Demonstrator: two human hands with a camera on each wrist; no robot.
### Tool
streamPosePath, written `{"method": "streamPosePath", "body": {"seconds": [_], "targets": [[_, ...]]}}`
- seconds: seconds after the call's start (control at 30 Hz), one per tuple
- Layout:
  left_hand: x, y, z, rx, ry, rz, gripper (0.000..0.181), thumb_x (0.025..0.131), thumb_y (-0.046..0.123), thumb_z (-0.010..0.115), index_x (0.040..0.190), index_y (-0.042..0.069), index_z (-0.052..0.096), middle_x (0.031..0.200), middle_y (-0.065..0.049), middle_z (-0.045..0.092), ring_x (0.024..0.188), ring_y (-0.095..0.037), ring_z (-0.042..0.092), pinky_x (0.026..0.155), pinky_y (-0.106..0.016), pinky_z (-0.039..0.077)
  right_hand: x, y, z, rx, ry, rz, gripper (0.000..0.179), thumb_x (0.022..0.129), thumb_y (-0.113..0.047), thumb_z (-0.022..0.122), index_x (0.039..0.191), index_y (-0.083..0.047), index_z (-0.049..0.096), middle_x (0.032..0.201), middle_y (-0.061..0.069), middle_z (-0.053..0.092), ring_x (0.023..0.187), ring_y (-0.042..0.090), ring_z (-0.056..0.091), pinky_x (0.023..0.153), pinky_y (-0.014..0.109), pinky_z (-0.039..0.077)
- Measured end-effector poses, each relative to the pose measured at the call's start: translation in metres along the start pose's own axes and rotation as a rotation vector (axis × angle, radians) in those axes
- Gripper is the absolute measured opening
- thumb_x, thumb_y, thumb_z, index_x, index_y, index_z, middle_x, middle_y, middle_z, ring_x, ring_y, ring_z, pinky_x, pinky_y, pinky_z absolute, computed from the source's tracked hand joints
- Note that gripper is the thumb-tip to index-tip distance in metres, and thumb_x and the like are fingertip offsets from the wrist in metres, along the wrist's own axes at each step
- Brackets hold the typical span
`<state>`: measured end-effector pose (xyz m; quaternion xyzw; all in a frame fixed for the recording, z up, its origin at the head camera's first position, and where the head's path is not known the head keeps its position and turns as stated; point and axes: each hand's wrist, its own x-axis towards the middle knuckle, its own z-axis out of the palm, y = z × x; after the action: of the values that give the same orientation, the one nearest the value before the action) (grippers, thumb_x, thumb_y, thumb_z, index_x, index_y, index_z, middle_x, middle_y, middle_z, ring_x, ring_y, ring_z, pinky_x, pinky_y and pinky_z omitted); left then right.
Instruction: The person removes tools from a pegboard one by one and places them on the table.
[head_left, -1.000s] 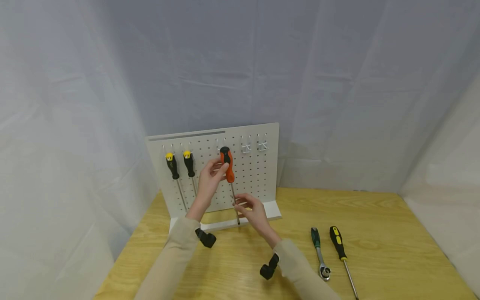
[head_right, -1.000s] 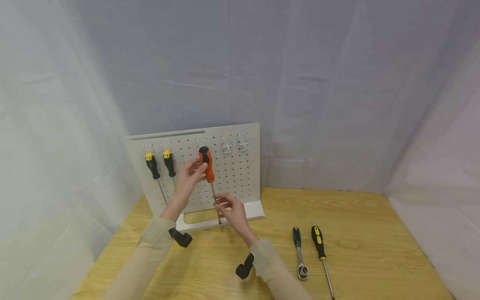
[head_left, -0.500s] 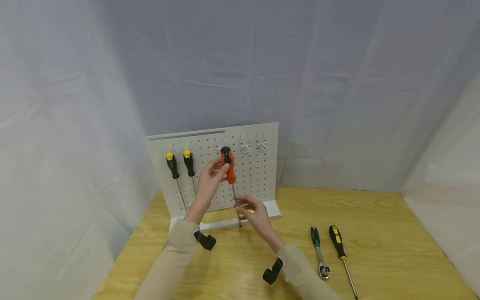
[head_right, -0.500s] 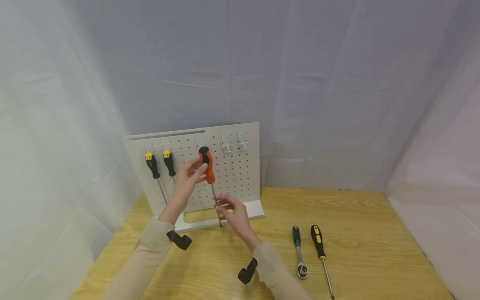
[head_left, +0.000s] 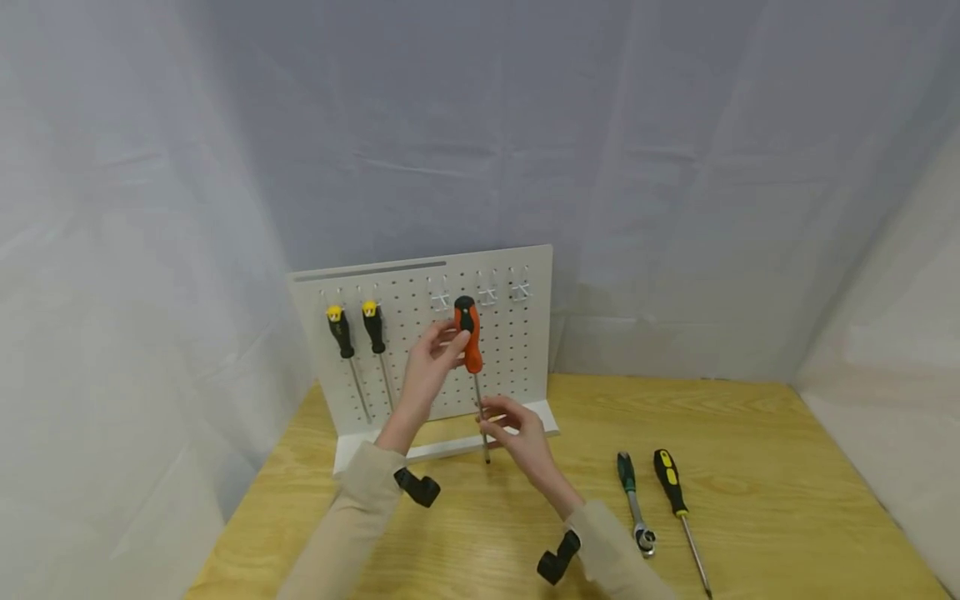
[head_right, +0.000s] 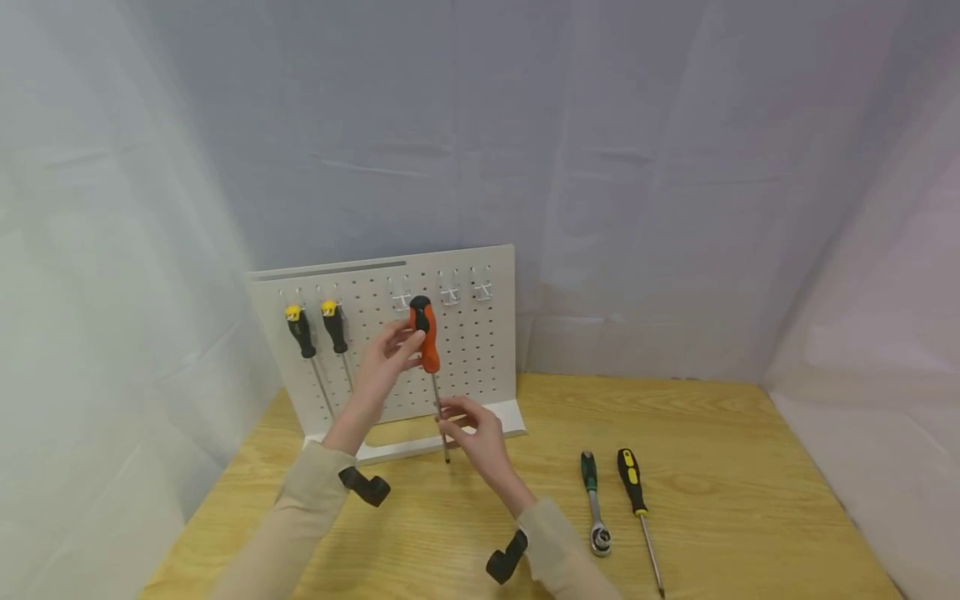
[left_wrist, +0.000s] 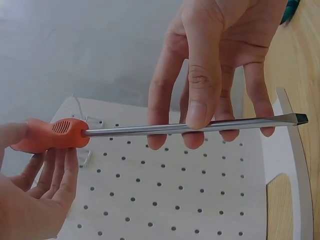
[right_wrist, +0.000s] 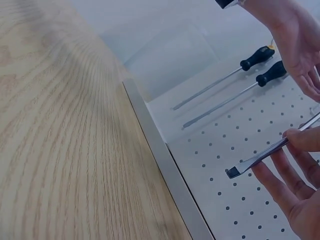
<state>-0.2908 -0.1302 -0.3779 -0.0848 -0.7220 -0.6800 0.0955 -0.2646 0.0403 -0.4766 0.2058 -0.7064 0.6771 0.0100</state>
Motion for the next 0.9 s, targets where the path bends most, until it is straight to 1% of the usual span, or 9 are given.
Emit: {"method": "streamPosePath", "body": {"seconds": [0.07, 0.13, 0.2, 0.37, 0.6, 0.77, 0.83, 0.9], "targets": [[0.0, 0.0, 0.005, -0.003, -0.012, 0.003, 0.047, 0.102, 0.027, 0.063, 0.142, 0.004, 0.053, 0.133, -0.02, 0.061, 0.118, -0.033, 0.062, 0.099, -0.049, 0.056, -0.001, 0.007, -0.003, 0.009, 0.006, 0.021, 0.032, 0.096, 0.003, 0.065, 0.127, 0.006, 0.063, 0.111, 0.026, 0.066, 0.09, 0.022, 0.068, 0.072, 0.039, 0.065], [-0.001, -0.001, 0.01, -0.011, -0.031, 0.001, 0.046, 0.102, 0.027, 0.063, 0.141, 0.004, 0.053, 0.133, -0.019, 0.061, 0.118, -0.032, 0.062, 0.099, -0.047, 0.057, -0.004, 0.014, -0.007, 0.014, 0.011, 0.036, 0.033, 0.096, 0.002, 0.065, 0.128, 0.005, 0.062, 0.112, 0.027, 0.066, 0.09, 0.019, 0.068, 0.071, 0.038, 0.065], [0.0, -0.003, 0.015, -0.015, -0.049, 0.001, 0.046, 0.102, 0.027, 0.063, 0.141, 0.004, 0.054, 0.133, -0.019, 0.062, 0.118, -0.032, 0.063, 0.097, -0.044, 0.058, -0.008, 0.016, -0.011, 0.016, 0.017, 0.042, 0.033, 0.096, 0.001, 0.066, 0.129, 0.005, 0.062, 0.111, 0.026, 0.066, 0.089, 0.017, 0.068, 0.07, 0.037, 0.065], [0.001, -0.009, 0.028, -0.038, -0.079, -0.01, 0.044, 0.102, 0.027, 0.063, 0.139, 0.004, 0.055, 0.131, -0.018, 0.063, 0.116, -0.031, 0.063, 0.097, -0.043, 0.058, -0.021, 0.013, -0.022, 0.016, 0.023, 0.05, 0.032, 0.096, -0.004, 0.068, 0.127, 0.004, 0.063, 0.11, 0.027, 0.066, 0.089, 0.02, 0.069, 0.069, 0.038, 0.065], [-0.003, -0.02, 0.046, -0.05, -0.078, -0.028, 0.045, 0.102, 0.025, 0.063, 0.138, 0.0, 0.056, 0.129, -0.022, 0.064, 0.112, -0.033, 0.065, 0.094, -0.042, 0.059, -0.038, 0.009, -0.032, 0.008, 0.027, 0.129, 0.032, 0.095, -0.003, 0.069, 0.126, 0.005, 0.062, 0.112, 0.026, 0.064, 0.09, 0.021, 0.068, 0.068, 0.035, 0.065], [-0.006, -0.032, 0.058, -0.069, -0.092, -0.076, 0.045, 0.102, 0.026, 0.063, 0.137, -0.001, 0.056, 0.129, -0.022, 0.064, 0.112, -0.032, 0.065, 0.094, -0.042, 0.06, -0.052, 0.01, -0.036, 0.009, 0.019, 0.163, 0.038, 0.095, -0.002, 0.068, 0.131, 0.004, 0.057, 0.114, 0.026, 0.063, 0.093, 0.029, 0.068, 0.067, 0.04, 0.065], [-0.008, -0.037, 0.063, -0.076, -0.107, -0.102, 0.047, 0.103, 0.028, 0.062, 0.139, -0.001, 0.055, 0.13, -0.022, 0.063, 0.113, -0.032, 0.065, 0.095, -0.041, 0.059, -0.057, 0.01, -0.038, 0.012, 0.016, 0.182, 0.04, 0.096, -0.002, 0.068, 0.133, 0.004, 0.055, 0.115, 0.025, 0.063, 0.093, 0.029, 0.067, 0.067, 0.041, 0.065], [-0.01, -0.043, 0.068, -0.083, -0.12, -0.113, 0.048, 0.104, 0.028, 0.06, 0.14, -0.003, 0.053, 0.13, -0.023, 0.063, 0.113, -0.033, 0.066, 0.094, -0.042, 0.059, -0.063, 0.01, -0.041, 0.012, 0.017, 0.201, 0.041, 0.095, -0.002, 0.068, 0.134, 0.004, 0.054, 0.116, 0.026, 0.062, 0.092, 0.028, 0.067, 0.066, 0.04, 0.065]]}}
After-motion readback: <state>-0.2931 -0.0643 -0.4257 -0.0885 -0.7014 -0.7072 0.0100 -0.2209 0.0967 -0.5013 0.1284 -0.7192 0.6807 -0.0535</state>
